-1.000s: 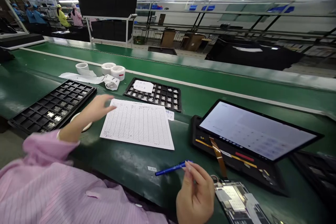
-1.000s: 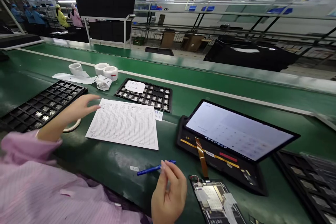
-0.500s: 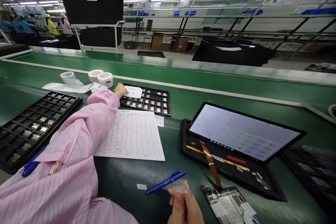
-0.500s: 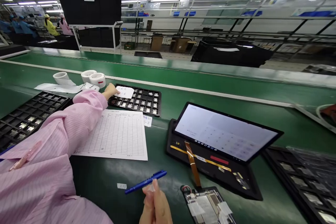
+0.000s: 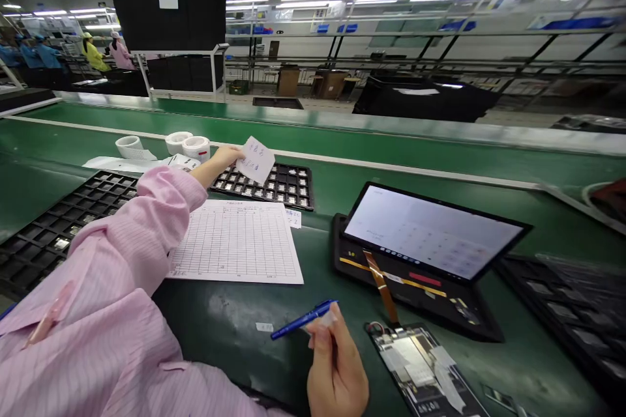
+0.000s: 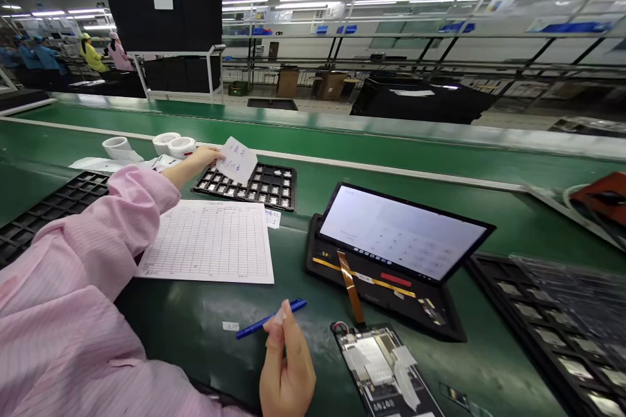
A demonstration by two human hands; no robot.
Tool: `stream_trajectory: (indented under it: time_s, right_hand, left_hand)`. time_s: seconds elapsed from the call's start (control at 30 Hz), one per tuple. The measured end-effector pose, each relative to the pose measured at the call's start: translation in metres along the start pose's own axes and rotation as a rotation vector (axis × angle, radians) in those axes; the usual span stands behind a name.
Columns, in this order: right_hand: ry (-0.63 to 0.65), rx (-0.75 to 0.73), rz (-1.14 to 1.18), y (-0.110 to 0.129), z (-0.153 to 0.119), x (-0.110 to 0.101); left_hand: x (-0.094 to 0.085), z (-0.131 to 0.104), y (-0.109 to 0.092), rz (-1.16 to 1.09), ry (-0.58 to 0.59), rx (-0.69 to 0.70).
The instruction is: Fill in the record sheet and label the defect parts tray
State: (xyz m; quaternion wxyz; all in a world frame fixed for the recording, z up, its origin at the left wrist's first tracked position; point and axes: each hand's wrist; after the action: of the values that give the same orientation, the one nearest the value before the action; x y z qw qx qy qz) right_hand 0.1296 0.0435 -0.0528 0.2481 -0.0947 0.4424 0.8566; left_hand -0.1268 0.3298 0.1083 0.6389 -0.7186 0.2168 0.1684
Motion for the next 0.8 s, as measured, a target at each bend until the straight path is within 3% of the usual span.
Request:
stream_trajectory:
  time_s: [0.17,0.3,0.4,0.57,0.8]
  right_hand:
    - [0.097,-0.084,-0.021,0.034,0.035,-0.024]
    - [0.259,0.033,0.141,0.081,0.071,-0.045]
    - [0.385,0.097,0.192,0.107,0.088,-0.045]
    - [0.484,0.11,0.209,0.123,0.097,-0.027]
    - [0.5,0.064,0.125,0.126,0.097,-0.023]
  left_hand:
    - [0.014,-0.088,-0.017,-0.192,0.263,0.151]
    - [0.038,-0.166,-0.017,-0.291,0.45,0.194]
    - [0.053,-0.205,-0.012,-0.379,0.547,0.202]
    - [0.064,-0.238,-0.004,-0.508,0.66,0.25]
    - [0.065,-0.254,-0.002,-0.501,0.675,0.291]
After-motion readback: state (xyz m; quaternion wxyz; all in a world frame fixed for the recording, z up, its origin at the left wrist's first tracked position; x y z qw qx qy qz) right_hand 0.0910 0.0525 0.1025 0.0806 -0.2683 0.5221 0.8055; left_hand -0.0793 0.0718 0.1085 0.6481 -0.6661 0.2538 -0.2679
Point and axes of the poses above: each hand's wrist, its own z-axis towards the middle knuckle, its own x-axis out of the palm, y = z × x, and after that the axes turned 11 degrees about y, right-handed
